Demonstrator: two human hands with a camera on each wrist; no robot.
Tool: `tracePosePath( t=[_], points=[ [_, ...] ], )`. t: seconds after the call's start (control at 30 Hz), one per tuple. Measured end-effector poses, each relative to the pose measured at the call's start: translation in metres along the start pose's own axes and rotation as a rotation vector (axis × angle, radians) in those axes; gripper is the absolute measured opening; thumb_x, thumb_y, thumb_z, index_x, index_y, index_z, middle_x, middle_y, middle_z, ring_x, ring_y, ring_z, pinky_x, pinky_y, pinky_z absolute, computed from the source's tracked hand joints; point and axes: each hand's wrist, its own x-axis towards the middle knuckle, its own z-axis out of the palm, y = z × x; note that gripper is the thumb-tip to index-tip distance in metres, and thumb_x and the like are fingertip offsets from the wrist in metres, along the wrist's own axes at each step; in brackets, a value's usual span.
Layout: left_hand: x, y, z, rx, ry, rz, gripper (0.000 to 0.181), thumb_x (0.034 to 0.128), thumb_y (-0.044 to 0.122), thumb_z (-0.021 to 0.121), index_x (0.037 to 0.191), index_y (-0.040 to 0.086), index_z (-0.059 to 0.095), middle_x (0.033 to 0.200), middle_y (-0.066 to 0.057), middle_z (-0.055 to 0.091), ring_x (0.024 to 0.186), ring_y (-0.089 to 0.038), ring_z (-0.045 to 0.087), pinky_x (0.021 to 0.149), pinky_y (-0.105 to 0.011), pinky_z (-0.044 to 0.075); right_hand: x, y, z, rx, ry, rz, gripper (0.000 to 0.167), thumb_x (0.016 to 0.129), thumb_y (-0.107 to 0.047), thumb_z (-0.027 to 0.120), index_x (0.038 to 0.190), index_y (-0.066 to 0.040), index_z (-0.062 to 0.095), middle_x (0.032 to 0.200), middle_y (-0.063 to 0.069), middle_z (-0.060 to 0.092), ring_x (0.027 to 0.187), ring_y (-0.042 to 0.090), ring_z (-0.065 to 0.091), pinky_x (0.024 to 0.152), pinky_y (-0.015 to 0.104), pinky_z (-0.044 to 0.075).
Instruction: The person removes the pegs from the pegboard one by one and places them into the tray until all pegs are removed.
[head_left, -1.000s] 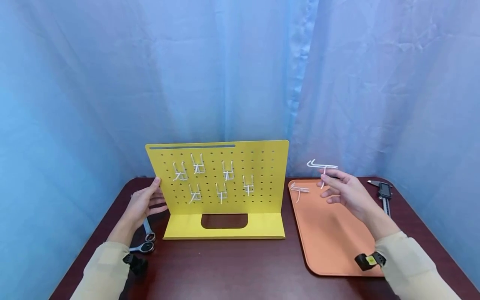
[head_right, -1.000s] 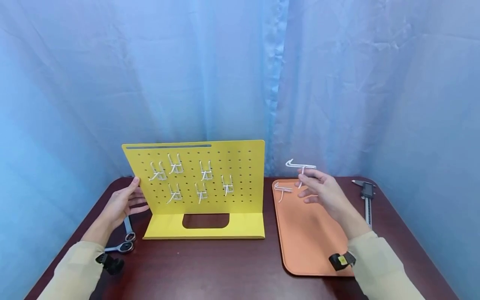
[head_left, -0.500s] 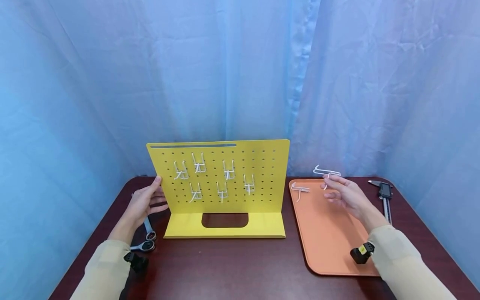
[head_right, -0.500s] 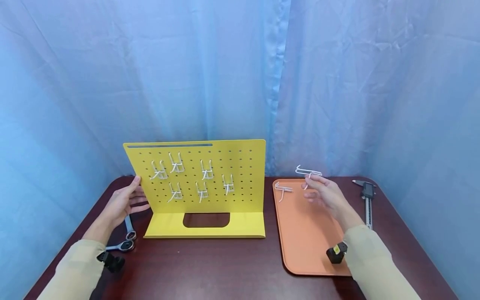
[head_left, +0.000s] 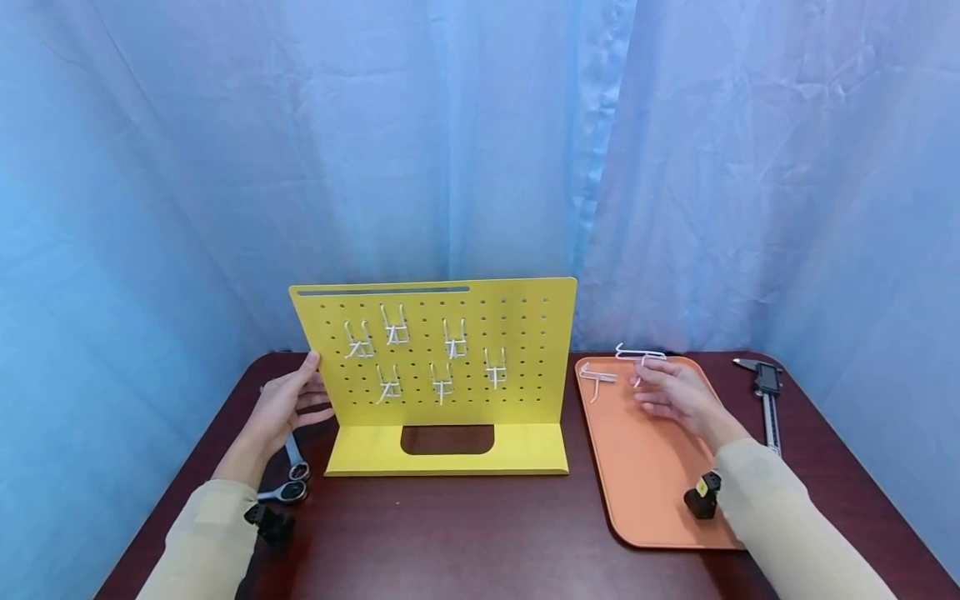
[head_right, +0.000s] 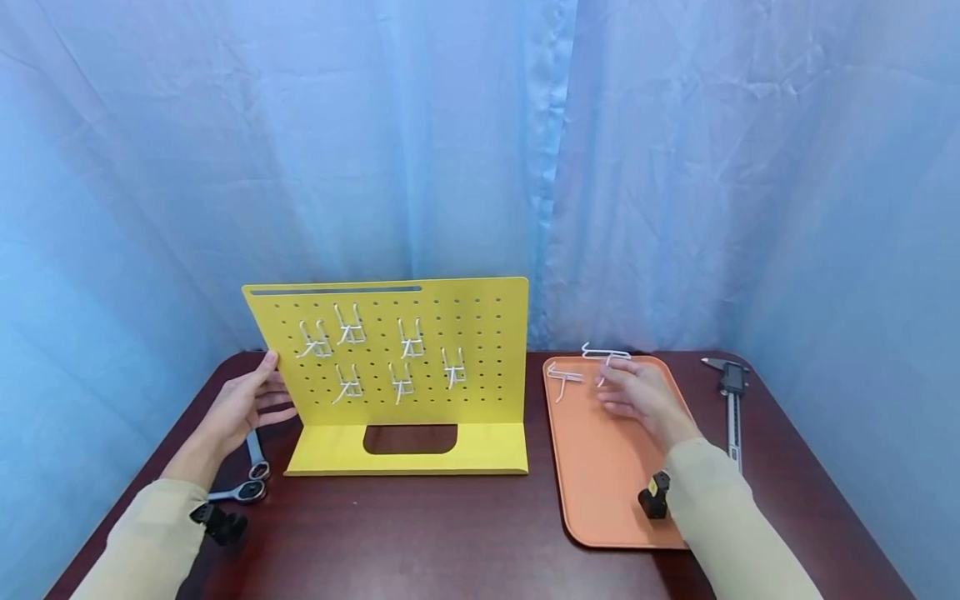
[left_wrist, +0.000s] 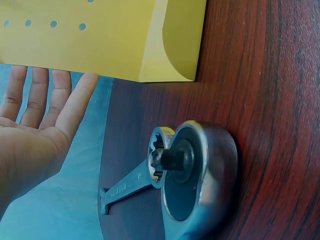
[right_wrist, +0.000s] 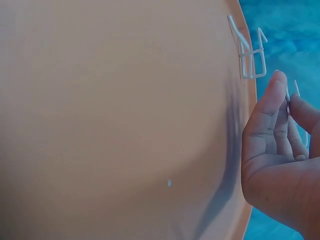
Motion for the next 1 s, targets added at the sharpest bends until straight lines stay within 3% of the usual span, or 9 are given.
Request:
tracePosePath(
  t=[0.33,0.5,0.73,1.0],
  points=[
    [-0.0021,0.0012,-0.0005,-0.001,-0.006,-0.009,0.069,0.0947,0.065,0.057,0.119,0.000,0.059,0.106,-0.007,0.068,0.096,-0.019,0.071,0.083,-0.041,0.061,0.0010,0.0022,0.0028,-0.001,0.017,0.043,0.066,0.106,-0.028,0.058,0.156,0.002,0.026,0.093,-0.004,0.074,0.074,0.009,0.071,0.067,0.025,0.061],
    [-0.0024,0.0018,-0.0003,-0.003,-0.004,-0.008,0.068,0.0946,0.065,0.057,0.118,0.001,0.060,0.106,-0.007,0.068,0.096,-0.019,0.071,0.084,-0.042,0.061,0.0022,0.0053,0.0048,-0.025,0.007,0.055,0.061,0.106,-0.028,0.057,0.153,0.001,0.031,0.095,-0.003,0.073,0.077,0.010,0.072,0.069,0.027,0.061],
    [-0.0020,0.0021,0.0003,-0.001,-0.004,-0.010,0.066,0.0948,0.065,0.057,0.117,0.003,0.061,0.106,-0.006,0.068,0.096,-0.019,0.071,0.083,-0.041,0.061,0.0020,0.0065,0.0077,-0.039,0.002,0.087,0.044,0.107,-0.025,0.056,0.138,0.005,0.045,0.093,-0.001,0.074,0.079,0.012,0.073,0.069,0.027,0.062],
    [-0.0019,0.0015,-0.0005,0.004,0.003,-0.007,0.070,0.0939,0.066,0.058,0.119,0.001,0.060,0.106,-0.007,0.068,0.097,-0.020,0.071,0.084,-0.041,0.061,0.0007,0.0057,0.0077,-0.052,0.007,0.130,0.048,0.109,-0.025,0.052,0.145,0.005,0.042,0.092,-0.003,0.074,0.078,0.011,0.073,0.070,0.026,0.061]
  ],
)
